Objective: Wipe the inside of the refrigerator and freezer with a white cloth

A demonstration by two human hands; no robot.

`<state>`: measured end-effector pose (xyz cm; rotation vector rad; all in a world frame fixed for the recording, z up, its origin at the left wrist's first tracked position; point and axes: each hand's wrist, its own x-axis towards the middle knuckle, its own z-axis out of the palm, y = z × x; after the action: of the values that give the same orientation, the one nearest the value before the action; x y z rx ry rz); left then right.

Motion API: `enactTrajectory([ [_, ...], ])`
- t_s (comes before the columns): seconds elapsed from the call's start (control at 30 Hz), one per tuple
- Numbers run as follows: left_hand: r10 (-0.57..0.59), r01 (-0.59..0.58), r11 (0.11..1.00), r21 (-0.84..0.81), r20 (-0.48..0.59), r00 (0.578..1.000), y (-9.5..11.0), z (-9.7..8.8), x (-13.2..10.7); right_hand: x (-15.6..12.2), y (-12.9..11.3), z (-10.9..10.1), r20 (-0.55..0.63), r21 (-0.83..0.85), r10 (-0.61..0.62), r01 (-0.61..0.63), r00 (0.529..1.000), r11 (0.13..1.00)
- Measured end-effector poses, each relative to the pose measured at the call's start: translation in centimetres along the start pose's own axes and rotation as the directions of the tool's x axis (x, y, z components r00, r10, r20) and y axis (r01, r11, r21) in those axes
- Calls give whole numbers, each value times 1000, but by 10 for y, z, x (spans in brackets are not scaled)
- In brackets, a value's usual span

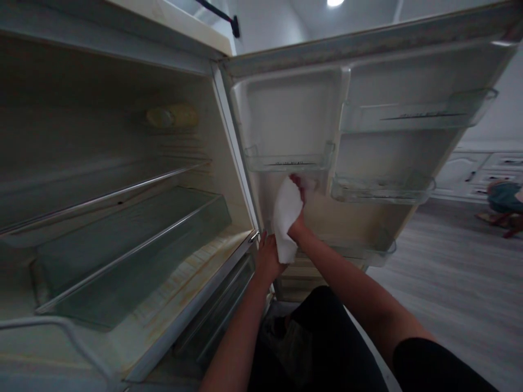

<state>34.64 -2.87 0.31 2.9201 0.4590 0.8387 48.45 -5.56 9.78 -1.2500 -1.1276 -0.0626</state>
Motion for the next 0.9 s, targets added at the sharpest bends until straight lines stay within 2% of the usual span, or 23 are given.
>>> enactTrajectory([
  [0.07, -12, 13, 999, 34, -43, 999, 3, 1, -1, 17, 12, 3, 136, -110, -174, 190, 975, 976],
  [0.1, -9, 12, 998, 55, -57, 998, 4, 1, -1, 26, 17, 2, 246, -143, -252, 293, 936, 945],
  [0.2, 14, -7, 996, 91, -81, 997, 8, -1, 0, 53, 28, -13, 552, -136, -374, 523, 745, 841],
  [0.23, 24, -16, 996, 93, -84, 996, 8, -1, 1, 60, 29, -21, 598, -145, -380, 561, 706, 815],
  [0.27, 30, -22, 996, 91, -90, 995, 8, -1, 2, 65, 28, -30, 628, -185, -369, 592, 685, 785],
  [0.3, 31, -22, 996, 89, -99, 995, 8, 0, 2, 68, 25, -39, 642, -257, -344, 615, 685, 746],
  [0.4, 15, -3, 996, 92, -123, 992, 8, 4, 4, 64, 17, -63, 586, -551, -248, 604, 771, 576],
  [0.47, 0, 13, 996, 92, -136, 991, 9, 6, 4, 51, 19, -71, 544, -670, -244, 590, 803, 450],
  [0.53, -4, 18, 996, 93, -144, 990, 10, 6, 4, 36, 29, -73, 565, -689, -272, 626, 779, 365],
  [0.57, -4, 18, 996, 93, -149, 989, 10, 6, 4, 30, 37, -74, 614, -656, -276, 673, 739, 342],
  [0.67, -1, 16, 995, 94, -155, 988, 10, 5, 4, 20, 62, -79, 798, -456, -244, 817, 551, 352],
  [0.73, -3, 18, 995, 95, -150, 989, 10, 5, 3, 20, 73, -92, 857, -350, -233, 851, 460, 392],
  [0.8, -7, 21, 995, 98, -142, 990, 10, 4, 3, 23, 76, -115, 873, -302, -235, 853, 427, 426],
  [0.9, -16, 31, 994, 102, -139, 990, 9, 3, 2, 25, 69, -164, 894, -261, -203, 833, 399, 488],
])
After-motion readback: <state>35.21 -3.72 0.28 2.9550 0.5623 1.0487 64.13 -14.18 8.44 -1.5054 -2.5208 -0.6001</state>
